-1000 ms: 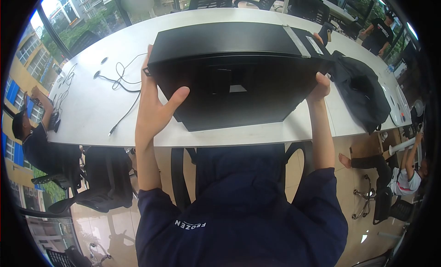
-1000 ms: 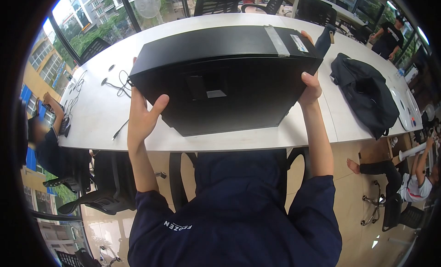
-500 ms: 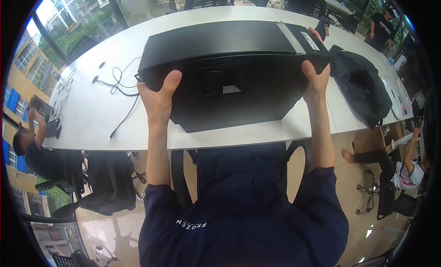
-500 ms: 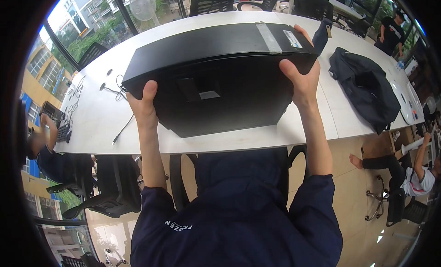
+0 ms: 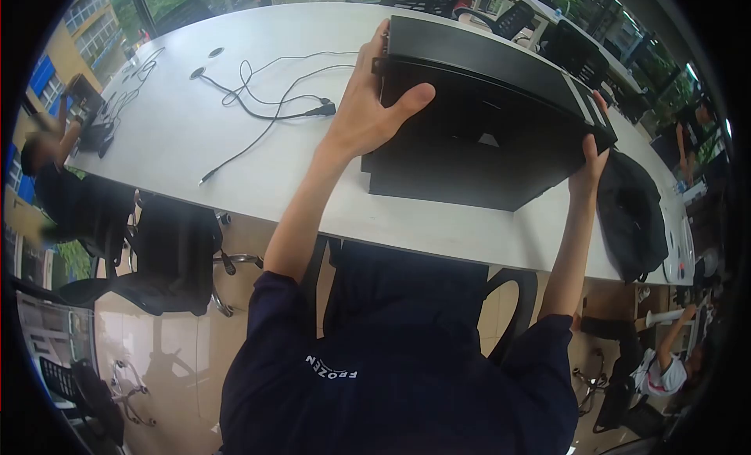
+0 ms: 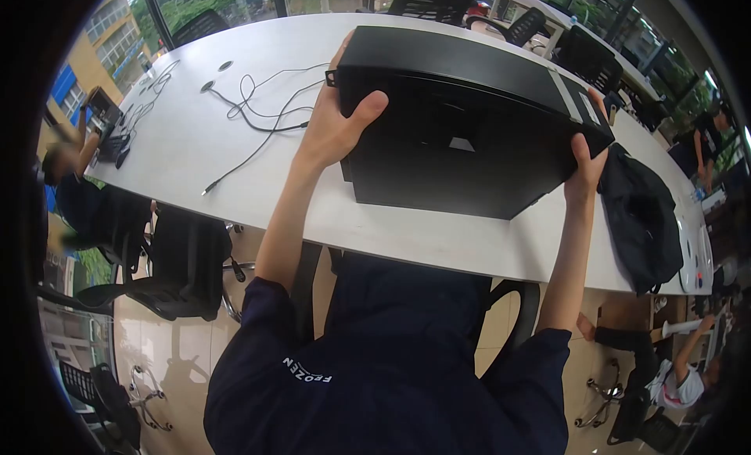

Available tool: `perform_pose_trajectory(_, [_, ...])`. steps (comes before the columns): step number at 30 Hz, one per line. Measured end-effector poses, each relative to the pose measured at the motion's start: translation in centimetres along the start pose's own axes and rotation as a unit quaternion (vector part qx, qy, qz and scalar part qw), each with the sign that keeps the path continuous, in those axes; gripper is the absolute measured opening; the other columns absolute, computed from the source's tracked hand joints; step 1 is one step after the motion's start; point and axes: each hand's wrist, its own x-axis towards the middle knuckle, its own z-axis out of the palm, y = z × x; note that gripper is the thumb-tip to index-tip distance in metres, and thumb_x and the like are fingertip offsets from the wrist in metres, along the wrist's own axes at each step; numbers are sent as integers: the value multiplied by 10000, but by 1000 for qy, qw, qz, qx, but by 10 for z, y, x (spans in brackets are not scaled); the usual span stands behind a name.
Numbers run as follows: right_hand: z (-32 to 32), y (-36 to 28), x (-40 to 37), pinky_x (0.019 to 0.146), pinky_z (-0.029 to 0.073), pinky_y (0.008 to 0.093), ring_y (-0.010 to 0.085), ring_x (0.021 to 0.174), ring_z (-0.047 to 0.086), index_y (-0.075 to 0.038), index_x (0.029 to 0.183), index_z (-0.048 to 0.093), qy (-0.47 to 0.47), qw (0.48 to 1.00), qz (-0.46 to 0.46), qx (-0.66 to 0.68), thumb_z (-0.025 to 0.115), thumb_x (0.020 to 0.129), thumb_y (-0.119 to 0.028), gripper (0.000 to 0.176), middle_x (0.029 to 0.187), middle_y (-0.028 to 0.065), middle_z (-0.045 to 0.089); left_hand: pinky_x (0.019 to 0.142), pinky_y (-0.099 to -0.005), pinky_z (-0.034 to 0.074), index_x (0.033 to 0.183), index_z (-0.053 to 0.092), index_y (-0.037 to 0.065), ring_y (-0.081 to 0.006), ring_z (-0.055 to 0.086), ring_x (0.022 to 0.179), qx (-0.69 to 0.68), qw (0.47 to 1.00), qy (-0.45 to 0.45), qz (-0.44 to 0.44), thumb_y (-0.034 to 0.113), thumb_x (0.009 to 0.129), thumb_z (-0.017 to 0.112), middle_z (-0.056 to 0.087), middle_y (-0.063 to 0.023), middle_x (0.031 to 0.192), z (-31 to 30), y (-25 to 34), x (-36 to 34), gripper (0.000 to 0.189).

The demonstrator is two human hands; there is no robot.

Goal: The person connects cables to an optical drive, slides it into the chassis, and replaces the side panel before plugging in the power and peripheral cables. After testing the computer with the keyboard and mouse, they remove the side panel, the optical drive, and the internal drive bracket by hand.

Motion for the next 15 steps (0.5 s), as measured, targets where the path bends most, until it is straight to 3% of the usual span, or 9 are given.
perform_pose_trajectory(2, [-5,-2,0,1180,294,382,275,1388,457,40,1502,401,2,1000,-6,-26,744,825,-529,949,1498,167,470,1136,-393,362,1571,234,-1,-298,487,1328,-28,999,-22,-39,480,999,578,463,-198,1441,-17,-23,-9,823])
perform_pose_trajectory(3, [-11,-4,2,1193,292,399,259,1423,429,79,1497,376,3,998,-34,-50,667,922,-481,855,1518,177,476,1143,-398,354,1585,213,15,-316,482,1336,-56,994,-51,-73,474,1058,466,467,-211,1434,-24,-31,-12,743])
perform_pose_trajectory(4, [-12,-10,6,1186,304,407,276,1405,451,75,1481,405,15,992,-80,-94,624,956,-425,758,1488,197,500,1088,-393,405,1551,330,34,-294,541,1264,-74,985,5,-157,392,1099,368,548,-197,1346,-29,-16,-17,578])
perform_pose_trajectory(5, [-12,-19,10,1179,315,414,292,1388,474,71,1465,434,28,982,-125,-137,581,990,-369,665,1458,216,525,1088,-393,405,1551,330,34,-294,541,1264,-73,984,7,-160,392,1099,368,548,-197,1346,-39,-22,-18,578])
perform_pose_trajectory(7, [-2,-41,15,1156,356,422,295,1334,534,87,1385,519,74,962,-187,-183,526,1020,-263,505,1385,227,590,1011,-403,462,1432,507,22,-302,608,1161,-3,972,-8,-233,350,1064,459,632,-178,1249,-71,-54,-16,496])
perform_pose_trajectory(9, [14,-73,22,1133,386,414,302,1266,593,82,1263,619,55,942,-222,-248,526,1011,-193,384,1330,218,634,917,-426,499,1214,641,13,-313,647,1056,324,933,-55,-148,286,994,559,683,-162,1128,-91,-120,-29,360])
perform_pose_trajectory(10, [27,-87,25,1123,396,411,304,1248,606,60,1224,652,-7,931,-240,-274,547,999,-191,353,1306,204,653,917,-426,499,1214,641,13,-313,647,1056,324,933,-55,-148,286,994,559,683,-162,1128,-96,-134,-36,360])
perform_pose_trajectory(12, [62,-112,33,1100,416,397,302,1218,627,15,1190,694,-112,898,-275,-325,594,976,-200,320,1283,184,672,871,-441,506,1075,663,28,-321,644,1036,564,789,-182,-162,241,908,661,679,-165,1076,-100,-152,-43,270])
perform_pose_trajectory(15, [115,-124,57,1060,454,387,313,1201,637,-28,1268,673,-243,844,-300,-372,693,931,-358,471,1298,174,663,864,-451,488,969,669,40,-300,644,1008,583,778,-210,-106,207,879,704,679,-136,998,-98,-160,-52,193])
